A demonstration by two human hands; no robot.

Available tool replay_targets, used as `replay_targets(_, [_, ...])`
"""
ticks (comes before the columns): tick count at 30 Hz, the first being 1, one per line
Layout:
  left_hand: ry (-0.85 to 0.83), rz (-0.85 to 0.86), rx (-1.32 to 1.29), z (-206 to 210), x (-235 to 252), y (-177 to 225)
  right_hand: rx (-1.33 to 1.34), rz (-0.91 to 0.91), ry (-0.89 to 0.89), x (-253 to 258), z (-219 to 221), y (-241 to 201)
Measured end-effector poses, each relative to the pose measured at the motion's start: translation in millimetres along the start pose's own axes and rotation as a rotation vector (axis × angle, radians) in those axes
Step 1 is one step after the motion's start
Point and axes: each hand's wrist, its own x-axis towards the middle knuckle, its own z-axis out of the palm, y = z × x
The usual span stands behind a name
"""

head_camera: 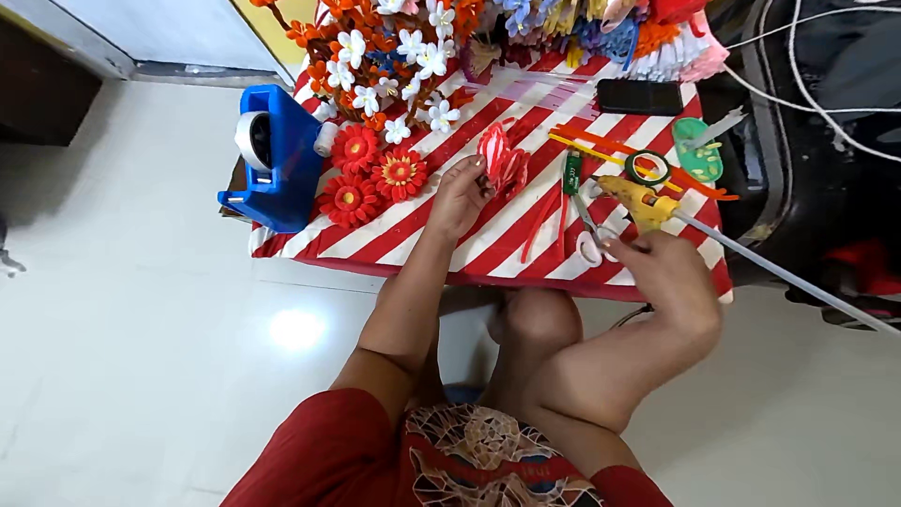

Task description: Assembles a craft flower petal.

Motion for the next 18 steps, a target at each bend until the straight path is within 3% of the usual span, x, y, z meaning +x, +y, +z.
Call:
replay_targets(5, [-0.014, 0.033, -0.055, 0.3, 0.3, -5.2, 0.086, 0.127, 0.160, 21.2, 0.5, 27.6])
replay_targets(11, [-0.025, -0.057, -0.162, -0.9, 0.4, -3.6, 0.234, -0.037, 0.206, 51.8, 25.4, 30.3])
replay_targets(18, [-0.055, -0.084, -0.167, -3.2, 1.6, -3.7, 0.647, -0.281, 0.271, 27.5, 24.7, 6.2])
